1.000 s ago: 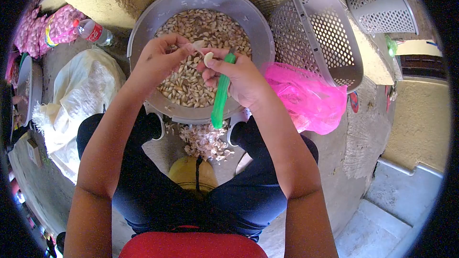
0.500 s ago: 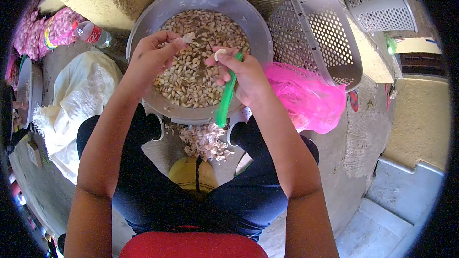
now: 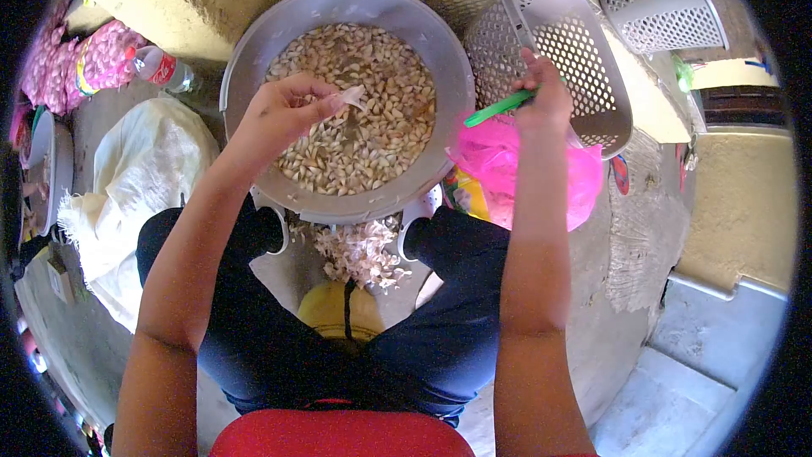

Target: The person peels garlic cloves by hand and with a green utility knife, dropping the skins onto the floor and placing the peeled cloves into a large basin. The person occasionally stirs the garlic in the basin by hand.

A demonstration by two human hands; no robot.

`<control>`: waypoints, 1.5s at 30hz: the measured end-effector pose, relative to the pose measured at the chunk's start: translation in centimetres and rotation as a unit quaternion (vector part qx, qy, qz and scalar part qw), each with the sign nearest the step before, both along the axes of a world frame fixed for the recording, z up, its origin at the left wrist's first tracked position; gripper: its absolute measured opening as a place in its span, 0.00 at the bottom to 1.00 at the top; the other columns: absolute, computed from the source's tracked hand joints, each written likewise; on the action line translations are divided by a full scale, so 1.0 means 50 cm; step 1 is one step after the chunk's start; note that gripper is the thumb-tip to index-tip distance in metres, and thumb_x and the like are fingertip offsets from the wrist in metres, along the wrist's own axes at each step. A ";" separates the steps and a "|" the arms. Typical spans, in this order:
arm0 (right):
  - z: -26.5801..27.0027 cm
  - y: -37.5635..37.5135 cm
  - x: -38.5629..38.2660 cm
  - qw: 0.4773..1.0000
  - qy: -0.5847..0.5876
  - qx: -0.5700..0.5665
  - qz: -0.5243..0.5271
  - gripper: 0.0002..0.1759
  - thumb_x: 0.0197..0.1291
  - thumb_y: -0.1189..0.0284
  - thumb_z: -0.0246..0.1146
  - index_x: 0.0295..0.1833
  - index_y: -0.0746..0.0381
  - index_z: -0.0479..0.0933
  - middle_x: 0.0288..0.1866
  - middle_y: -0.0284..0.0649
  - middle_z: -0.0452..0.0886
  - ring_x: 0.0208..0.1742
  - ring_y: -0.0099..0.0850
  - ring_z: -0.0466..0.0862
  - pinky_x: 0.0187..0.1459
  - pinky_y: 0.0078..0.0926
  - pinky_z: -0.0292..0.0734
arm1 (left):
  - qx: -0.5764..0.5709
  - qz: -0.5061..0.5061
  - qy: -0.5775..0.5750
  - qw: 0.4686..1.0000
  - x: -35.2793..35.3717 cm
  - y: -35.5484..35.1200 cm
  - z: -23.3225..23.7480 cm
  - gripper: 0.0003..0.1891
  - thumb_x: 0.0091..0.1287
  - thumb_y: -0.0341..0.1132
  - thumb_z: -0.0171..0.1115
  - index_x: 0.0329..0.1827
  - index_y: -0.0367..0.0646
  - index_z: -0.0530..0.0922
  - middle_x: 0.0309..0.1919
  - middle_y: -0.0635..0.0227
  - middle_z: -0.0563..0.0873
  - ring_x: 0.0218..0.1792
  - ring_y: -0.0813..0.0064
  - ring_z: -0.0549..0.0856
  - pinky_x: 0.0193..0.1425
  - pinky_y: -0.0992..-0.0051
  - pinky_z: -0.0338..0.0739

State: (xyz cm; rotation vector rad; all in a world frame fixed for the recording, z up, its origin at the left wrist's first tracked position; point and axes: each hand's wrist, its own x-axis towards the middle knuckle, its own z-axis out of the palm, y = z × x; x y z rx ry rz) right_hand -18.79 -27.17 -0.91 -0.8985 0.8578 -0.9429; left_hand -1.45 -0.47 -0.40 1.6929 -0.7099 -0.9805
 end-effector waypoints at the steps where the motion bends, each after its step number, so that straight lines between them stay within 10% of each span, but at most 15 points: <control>1: -0.009 0.020 0.011 0.998 0.034 -0.048 -0.019 0.22 0.57 0.73 0.54 0.56 0.69 0.61 0.41 0.44 0.79 0.19 0.18 0.66 0.20 0.16 0.68 | -0.007 -0.002 -0.003 1.000 0.000 -0.001 -0.004 0.12 0.56 0.40 0.64 0.34 0.40 0.80 0.21 0.78 0.76 0.23 0.87 0.70 0.26 0.84 0.63; 7: -0.024 0.201 0.085 0.909 0.266 -0.206 0.246 0.19 0.55 0.70 0.58 0.50 0.69 0.70 0.37 0.41 0.81 0.17 0.22 0.73 0.16 0.16 0.68 | -0.013 -0.005 -0.038 0.999 -0.004 -0.004 -0.025 0.11 0.56 0.38 0.64 0.33 0.39 0.80 0.22 0.76 0.76 0.24 0.85 0.72 0.28 0.83 0.65; 13: -0.022 0.301 0.102 0.887 0.158 0.055 0.430 0.14 0.56 0.65 0.58 0.44 0.62 0.73 0.33 0.40 0.80 0.12 0.17 0.65 0.14 0.16 0.63 | 0.014 -0.023 -0.104 0.994 0.012 0.006 -0.028 0.10 0.54 0.36 0.62 0.33 0.38 0.80 0.26 0.68 0.78 0.29 0.76 0.77 0.32 0.77 0.69; 18: -0.048 0.337 0.097 0.889 0.088 0.215 0.396 0.12 0.57 0.63 0.57 0.39 0.61 0.72 0.33 0.40 0.79 0.12 0.16 0.62 0.14 0.18 0.61 | -0.065 -0.069 -0.287 0.953 0.010 0.010 -0.041 0.12 0.49 0.34 0.61 0.36 0.41 0.80 0.26 0.59 0.77 0.31 0.62 0.79 0.34 0.70 0.72; 27: -0.065 0.320 0.075 0.895 0.164 0.171 0.377 0.10 0.52 0.67 0.59 0.37 0.61 0.74 0.28 0.36 0.77 0.13 0.16 0.63 0.16 0.17 0.62 | -0.041 -0.141 -0.205 0.968 -0.003 0.011 -0.033 0.15 0.53 0.28 0.59 0.45 0.41 0.75 0.30 0.67 0.76 0.31 0.75 0.76 0.33 0.77 0.69; 30: -0.066 0.318 0.063 0.818 0.330 -0.025 0.470 0.09 0.52 0.68 0.59 0.35 0.61 0.75 0.26 0.42 0.78 0.17 0.23 0.71 0.21 0.22 0.66 | -0.007 -0.093 0.002 0.996 0.015 0.010 -0.017 0.16 0.54 0.28 0.56 0.48 0.41 0.73 0.31 0.71 0.75 0.31 0.82 0.74 0.31 0.82 0.68; 33: -0.137 0.351 0.021 0.630 0.394 -0.324 0.586 0.12 0.49 0.67 0.59 0.39 0.61 0.78 0.29 0.48 0.79 0.28 0.41 0.80 0.33 0.34 0.75 | -0.051 -0.002 0.258 0.965 0.037 0.015 -0.019 0.17 0.53 0.25 0.52 0.47 0.40 0.70 0.33 0.70 0.76 0.30 0.83 0.74 0.31 0.83 0.69; 38: -0.212 0.421 -0.053 0.373 0.425 -0.400 0.721 0.13 0.42 0.75 0.57 0.37 0.65 0.77 0.29 0.52 0.79 0.35 0.46 0.80 0.38 0.38 0.75 | -0.150 0.030 0.434 0.888 0.051 0.023 -0.037 0.14 0.51 0.21 0.47 0.42 0.40 0.69 0.35 0.67 0.76 0.30 0.80 0.76 0.33 0.80 0.72; 45: -0.163 0.378 0.008 0.519 0.438 -0.412 0.607 0.16 0.45 0.77 0.57 0.43 0.62 0.75 0.35 0.50 0.78 0.40 0.45 0.79 0.42 0.37 0.73 | -0.147 0.021 0.353 0.924 0.042 0.013 -0.034 0.10 0.58 0.23 0.51 0.43 0.39 0.69 0.37 0.67 0.76 0.33 0.80 0.77 0.30 0.86 0.71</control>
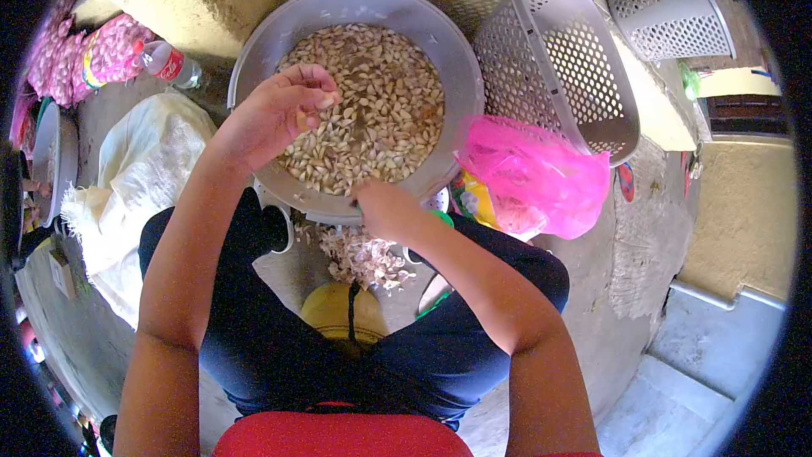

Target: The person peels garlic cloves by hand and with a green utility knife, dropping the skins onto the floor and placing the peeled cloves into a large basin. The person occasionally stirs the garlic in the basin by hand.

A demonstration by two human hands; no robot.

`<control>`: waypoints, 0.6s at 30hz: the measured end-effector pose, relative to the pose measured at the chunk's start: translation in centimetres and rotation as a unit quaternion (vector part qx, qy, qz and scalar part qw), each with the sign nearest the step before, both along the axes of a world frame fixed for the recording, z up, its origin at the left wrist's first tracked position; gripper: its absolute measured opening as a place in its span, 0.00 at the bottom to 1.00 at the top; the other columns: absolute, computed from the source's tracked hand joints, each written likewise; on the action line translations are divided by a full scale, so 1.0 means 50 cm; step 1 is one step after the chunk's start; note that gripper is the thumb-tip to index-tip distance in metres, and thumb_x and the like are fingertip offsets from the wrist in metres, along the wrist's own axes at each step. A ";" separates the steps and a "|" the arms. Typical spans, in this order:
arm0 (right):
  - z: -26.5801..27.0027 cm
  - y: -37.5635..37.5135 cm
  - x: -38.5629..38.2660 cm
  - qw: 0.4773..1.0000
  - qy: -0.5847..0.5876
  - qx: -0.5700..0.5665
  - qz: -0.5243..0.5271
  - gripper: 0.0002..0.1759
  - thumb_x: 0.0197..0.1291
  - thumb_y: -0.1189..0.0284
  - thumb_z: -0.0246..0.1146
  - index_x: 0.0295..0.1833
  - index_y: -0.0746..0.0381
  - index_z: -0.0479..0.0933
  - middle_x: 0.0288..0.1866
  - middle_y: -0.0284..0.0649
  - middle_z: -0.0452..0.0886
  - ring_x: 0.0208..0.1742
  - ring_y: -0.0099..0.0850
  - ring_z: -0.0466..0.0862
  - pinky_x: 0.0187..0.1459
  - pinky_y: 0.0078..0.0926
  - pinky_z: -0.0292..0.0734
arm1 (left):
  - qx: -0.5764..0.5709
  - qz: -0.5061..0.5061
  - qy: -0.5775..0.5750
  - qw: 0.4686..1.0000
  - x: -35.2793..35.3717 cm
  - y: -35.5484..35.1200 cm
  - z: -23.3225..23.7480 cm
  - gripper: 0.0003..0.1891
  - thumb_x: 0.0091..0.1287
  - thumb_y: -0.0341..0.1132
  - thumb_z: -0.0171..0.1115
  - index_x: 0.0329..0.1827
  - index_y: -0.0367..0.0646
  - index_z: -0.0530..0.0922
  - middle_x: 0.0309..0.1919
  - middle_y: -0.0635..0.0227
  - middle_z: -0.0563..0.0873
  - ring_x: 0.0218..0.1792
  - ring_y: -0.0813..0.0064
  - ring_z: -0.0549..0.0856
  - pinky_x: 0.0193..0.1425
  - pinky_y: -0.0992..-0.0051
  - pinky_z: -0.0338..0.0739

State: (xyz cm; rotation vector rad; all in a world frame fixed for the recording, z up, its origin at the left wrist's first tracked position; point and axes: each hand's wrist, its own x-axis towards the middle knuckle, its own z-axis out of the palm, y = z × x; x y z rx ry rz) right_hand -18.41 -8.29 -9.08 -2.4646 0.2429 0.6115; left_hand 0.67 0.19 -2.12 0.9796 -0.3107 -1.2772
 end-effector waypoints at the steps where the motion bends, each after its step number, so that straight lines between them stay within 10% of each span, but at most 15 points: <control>1: 0.012 -0.012 0.011 0.999 -0.034 0.015 -0.028 0.16 0.44 0.77 0.57 0.43 0.63 0.75 0.35 0.50 0.78 0.40 0.45 0.79 0.42 0.37 0.73 | 0.005 0.007 0.008 1.000 -0.003 0.000 0.006 0.10 0.59 0.25 0.53 0.43 0.39 0.69 0.37 0.67 0.77 0.34 0.81 0.77 0.29 0.87 0.71; 14: 0.008 0.055 -0.005 0.972 0.146 0.072 0.172 0.14 0.41 0.78 0.59 0.38 0.66 0.77 0.33 0.54 0.78 0.37 0.47 0.80 0.37 0.39 0.75 | -0.009 0.031 0.062 0.998 -0.008 0.000 0.025 0.10 0.60 0.34 0.59 0.39 0.40 0.70 0.31 0.68 0.78 0.38 0.80 0.79 0.21 0.90 0.64; 18: 0.053 -0.001 0.054 0.996 -0.008 0.075 -0.043 0.11 0.44 0.75 0.60 0.37 0.66 0.77 0.33 0.53 0.79 0.36 0.45 0.80 0.38 0.37 0.75 | -0.001 0.023 0.034 0.999 -0.012 0.000 0.025 0.09 0.60 0.35 0.60 0.38 0.41 0.71 0.30 0.70 0.78 0.38 0.81 0.79 0.20 0.89 0.63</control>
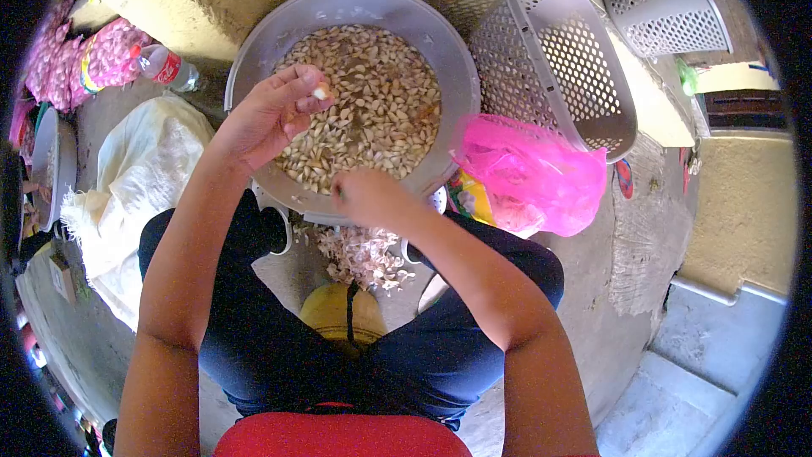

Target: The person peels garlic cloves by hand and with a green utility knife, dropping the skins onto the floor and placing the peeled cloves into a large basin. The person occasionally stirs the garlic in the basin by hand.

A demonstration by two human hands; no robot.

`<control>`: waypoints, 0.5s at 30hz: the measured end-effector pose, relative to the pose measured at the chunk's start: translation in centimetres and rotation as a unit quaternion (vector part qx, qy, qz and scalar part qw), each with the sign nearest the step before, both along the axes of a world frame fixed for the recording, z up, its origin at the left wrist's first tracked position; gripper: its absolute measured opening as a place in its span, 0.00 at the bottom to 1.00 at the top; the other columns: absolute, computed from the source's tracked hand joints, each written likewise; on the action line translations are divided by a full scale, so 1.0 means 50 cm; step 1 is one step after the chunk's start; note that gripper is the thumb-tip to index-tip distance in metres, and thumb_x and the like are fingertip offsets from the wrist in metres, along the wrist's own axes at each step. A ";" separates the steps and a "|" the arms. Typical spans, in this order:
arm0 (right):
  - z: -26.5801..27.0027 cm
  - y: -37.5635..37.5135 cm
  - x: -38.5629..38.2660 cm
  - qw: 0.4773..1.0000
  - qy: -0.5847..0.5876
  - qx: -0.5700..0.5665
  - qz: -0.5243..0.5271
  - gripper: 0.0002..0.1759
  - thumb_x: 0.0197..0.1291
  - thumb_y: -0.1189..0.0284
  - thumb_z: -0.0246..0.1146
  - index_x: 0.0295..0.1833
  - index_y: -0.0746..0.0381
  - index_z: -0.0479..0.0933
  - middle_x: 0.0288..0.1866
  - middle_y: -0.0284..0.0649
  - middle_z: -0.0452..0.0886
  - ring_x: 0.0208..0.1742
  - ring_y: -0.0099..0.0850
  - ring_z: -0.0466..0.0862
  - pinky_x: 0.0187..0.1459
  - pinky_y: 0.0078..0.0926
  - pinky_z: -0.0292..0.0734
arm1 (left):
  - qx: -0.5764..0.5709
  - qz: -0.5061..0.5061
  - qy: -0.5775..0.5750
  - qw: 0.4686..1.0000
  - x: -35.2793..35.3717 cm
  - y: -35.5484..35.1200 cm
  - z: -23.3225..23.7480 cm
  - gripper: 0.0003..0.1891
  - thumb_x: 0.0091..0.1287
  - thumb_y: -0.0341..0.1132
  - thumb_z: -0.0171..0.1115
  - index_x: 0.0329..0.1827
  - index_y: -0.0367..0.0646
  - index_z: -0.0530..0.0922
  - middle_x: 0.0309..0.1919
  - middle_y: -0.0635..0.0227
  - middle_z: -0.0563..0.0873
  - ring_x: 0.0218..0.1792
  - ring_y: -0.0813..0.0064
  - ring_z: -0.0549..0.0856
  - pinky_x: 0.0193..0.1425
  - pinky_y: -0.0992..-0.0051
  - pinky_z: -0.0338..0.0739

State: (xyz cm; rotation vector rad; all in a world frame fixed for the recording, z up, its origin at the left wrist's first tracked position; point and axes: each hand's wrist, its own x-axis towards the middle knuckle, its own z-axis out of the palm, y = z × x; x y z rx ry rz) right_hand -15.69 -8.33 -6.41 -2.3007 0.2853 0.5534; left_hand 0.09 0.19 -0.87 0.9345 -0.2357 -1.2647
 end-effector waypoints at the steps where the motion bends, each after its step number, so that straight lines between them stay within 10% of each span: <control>1: 0.024 -0.020 0.015 0.992 -0.072 0.028 -0.101 0.11 0.45 0.73 0.61 0.36 0.66 0.77 0.33 0.52 0.79 0.35 0.44 0.80 0.38 0.35 0.75 | 0.002 0.004 -0.005 1.000 -0.002 -0.001 0.001 0.09 0.60 0.35 0.60 0.37 0.41 0.72 0.30 0.71 0.78 0.36 0.83 0.79 0.20 0.89 0.62; 3: 0.055 -0.055 0.028 0.948 -0.196 0.058 -0.242 0.10 0.49 0.74 0.62 0.40 0.61 0.77 0.32 0.38 0.80 0.34 0.25 0.80 0.38 0.21 0.73 | 0.007 0.012 -0.014 1.000 -0.005 -0.003 0.003 0.09 0.60 0.35 0.60 0.37 0.42 0.72 0.29 0.72 0.78 0.33 0.85 0.78 0.20 0.89 0.61; 6: 0.108 -0.068 0.041 0.875 -0.368 0.085 -0.304 0.09 0.47 0.73 0.63 0.36 0.64 0.77 0.35 0.45 0.79 0.37 0.39 0.80 0.39 0.28 0.73 | 0.031 0.001 -0.027 0.999 -0.005 -0.006 -0.004 0.08 0.59 0.36 0.61 0.36 0.43 0.73 0.27 0.74 0.78 0.26 0.88 0.76 0.19 0.89 0.61; 15: 0.147 -0.048 0.037 0.887 -0.405 -0.021 -0.221 0.10 0.46 0.74 0.63 0.36 0.64 0.76 0.34 0.43 0.78 0.37 0.38 0.79 0.39 0.27 0.73 | -0.015 -0.009 0.017 1.000 -0.023 -0.012 -0.014 0.08 0.60 0.37 0.60 0.35 0.44 0.74 0.27 0.75 0.79 0.25 0.89 0.76 0.17 0.90 0.62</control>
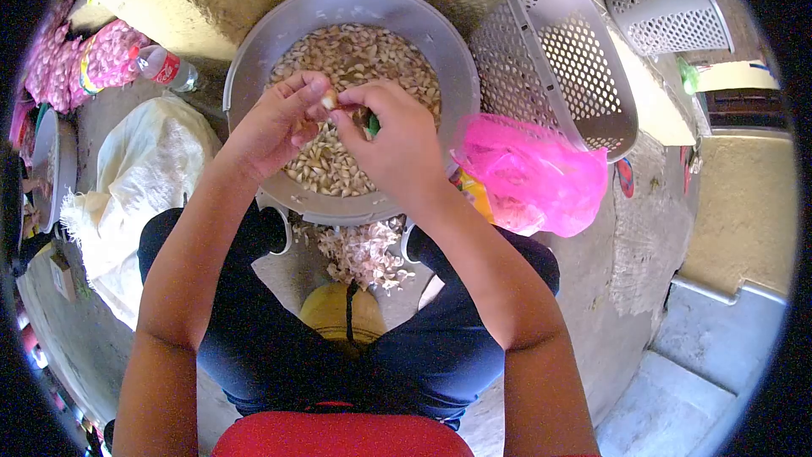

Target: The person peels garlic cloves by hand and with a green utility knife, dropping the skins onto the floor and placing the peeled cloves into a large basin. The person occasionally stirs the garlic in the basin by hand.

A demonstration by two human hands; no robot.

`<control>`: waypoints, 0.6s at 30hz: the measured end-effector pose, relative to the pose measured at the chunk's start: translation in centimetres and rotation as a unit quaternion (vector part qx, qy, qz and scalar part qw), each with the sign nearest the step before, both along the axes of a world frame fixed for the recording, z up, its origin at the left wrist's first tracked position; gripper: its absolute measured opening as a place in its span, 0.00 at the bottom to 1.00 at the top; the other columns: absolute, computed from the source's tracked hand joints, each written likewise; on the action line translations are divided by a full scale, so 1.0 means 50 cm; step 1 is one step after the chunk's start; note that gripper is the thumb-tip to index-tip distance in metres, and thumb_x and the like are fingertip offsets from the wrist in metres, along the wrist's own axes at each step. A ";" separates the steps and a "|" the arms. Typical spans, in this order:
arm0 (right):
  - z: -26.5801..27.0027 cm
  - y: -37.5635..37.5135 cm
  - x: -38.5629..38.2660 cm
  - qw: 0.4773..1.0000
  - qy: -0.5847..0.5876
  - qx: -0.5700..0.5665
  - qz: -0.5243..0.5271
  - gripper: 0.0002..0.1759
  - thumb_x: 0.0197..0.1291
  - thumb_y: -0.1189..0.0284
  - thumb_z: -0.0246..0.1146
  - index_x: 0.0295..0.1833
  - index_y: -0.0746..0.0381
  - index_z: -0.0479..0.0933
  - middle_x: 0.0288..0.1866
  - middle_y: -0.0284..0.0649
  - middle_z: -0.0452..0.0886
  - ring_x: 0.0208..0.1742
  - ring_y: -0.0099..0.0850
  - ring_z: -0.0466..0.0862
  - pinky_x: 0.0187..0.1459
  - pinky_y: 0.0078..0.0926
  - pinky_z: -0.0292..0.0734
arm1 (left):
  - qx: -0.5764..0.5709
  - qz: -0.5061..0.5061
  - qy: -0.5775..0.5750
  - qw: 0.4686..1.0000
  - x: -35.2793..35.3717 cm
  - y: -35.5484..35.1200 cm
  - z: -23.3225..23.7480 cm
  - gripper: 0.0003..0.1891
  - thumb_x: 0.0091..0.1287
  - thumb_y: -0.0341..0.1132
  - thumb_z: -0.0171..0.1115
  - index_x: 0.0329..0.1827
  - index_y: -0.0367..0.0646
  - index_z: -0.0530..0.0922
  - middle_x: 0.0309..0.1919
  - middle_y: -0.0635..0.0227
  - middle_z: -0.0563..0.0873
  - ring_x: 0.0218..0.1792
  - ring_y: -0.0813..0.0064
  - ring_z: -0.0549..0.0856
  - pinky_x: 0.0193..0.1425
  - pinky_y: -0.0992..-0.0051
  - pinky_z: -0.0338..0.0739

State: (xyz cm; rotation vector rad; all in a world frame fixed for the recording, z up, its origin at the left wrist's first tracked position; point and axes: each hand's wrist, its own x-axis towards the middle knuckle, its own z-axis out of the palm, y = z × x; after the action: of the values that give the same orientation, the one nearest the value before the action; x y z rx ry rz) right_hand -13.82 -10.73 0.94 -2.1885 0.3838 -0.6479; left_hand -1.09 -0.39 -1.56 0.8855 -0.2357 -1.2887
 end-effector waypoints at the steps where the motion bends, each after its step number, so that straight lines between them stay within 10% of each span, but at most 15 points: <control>1: 0.002 0.001 0.000 1.000 -0.003 -0.003 -0.011 0.10 0.46 0.75 0.63 0.36 0.64 0.75 0.34 0.43 0.78 0.36 0.38 0.79 0.39 0.28 0.73 | 0.003 0.008 -0.008 1.000 -0.002 -0.001 0.002 0.07 0.61 0.37 0.59 0.36 0.45 0.73 0.27 0.75 0.79 0.25 0.89 0.76 0.17 0.90 0.62; 18: -0.011 0.003 0.007 0.991 -0.069 -0.111 -0.040 0.08 0.39 0.78 0.63 0.27 0.62 0.71 0.25 0.40 0.74 0.25 0.36 0.78 0.26 0.26 0.72 | 0.028 0.040 -0.061 0.997 -0.019 -0.007 0.003 0.06 0.60 0.36 0.60 0.32 0.44 0.75 0.25 0.75 0.79 0.22 0.89 0.75 0.16 0.89 0.61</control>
State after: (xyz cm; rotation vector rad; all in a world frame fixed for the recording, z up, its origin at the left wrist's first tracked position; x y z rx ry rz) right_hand -13.48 -10.57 0.37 -2.3296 0.3419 -0.9188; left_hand -2.06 -0.76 -1.42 1.0133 -0.2573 -1.1736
